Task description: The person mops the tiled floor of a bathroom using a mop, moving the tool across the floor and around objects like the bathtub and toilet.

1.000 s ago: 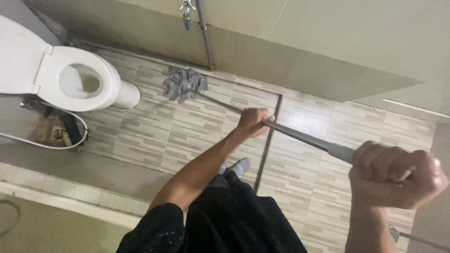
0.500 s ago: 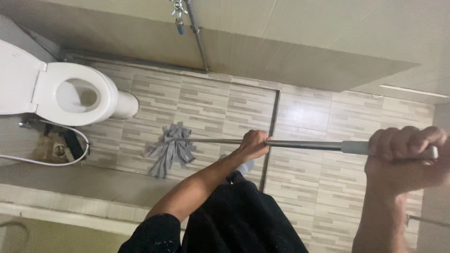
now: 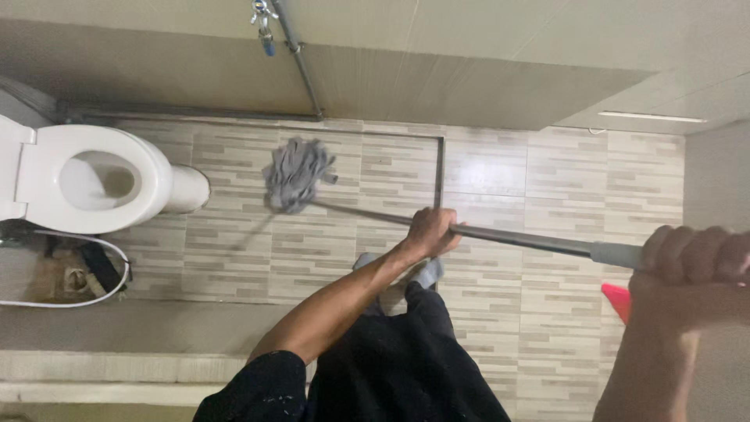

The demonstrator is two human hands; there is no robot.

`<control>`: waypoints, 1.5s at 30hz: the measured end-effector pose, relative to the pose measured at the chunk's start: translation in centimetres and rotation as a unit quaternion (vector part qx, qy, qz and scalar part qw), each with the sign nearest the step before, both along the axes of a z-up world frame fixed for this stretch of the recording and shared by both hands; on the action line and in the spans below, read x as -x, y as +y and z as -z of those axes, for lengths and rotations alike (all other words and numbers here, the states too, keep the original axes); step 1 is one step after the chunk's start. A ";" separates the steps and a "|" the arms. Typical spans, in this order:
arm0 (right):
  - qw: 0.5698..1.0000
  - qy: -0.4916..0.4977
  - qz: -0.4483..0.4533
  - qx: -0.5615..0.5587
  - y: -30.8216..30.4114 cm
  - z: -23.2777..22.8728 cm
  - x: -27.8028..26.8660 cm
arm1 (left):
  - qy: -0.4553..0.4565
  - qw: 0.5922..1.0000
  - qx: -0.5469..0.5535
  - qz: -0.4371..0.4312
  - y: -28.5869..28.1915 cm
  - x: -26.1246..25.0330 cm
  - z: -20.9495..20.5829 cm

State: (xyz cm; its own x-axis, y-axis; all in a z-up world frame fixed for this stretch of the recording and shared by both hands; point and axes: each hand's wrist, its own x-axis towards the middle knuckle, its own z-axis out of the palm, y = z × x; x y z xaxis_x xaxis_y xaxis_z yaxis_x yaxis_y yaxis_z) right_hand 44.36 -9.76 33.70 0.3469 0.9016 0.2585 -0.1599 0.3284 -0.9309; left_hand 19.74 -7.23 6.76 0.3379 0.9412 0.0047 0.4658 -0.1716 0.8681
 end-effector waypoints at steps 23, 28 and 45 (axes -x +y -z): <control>0.957 -0.146 -0.218 -0.125 3.4 -5.4 -1.3 | -0.062 0.976 -0.031 -0.205 4.4 -4.4 -6.7; 0.974 -0.056 -0.215 -0.042 8.4 -4.7 -6.2 | -0.025 0.967 0.048 -0.247 0.8 -9.7 -6.9; 0.944 -0.183 -0.251 -0.113 9.2 -10.0 -5.6 | -0.093 0.948 -0.054 -0.300 10.5 -12.3 -5.5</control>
State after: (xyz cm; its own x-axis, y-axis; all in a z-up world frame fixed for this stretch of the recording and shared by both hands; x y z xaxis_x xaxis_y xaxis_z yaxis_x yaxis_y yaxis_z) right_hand 49.96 -0.60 43.68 -0.2592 0.8362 0.4832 -0.0301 0.4931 -0.8695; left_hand 32.03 3.30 12.31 -0.2746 0.9542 0.1189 0.3488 -0.0164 0.9370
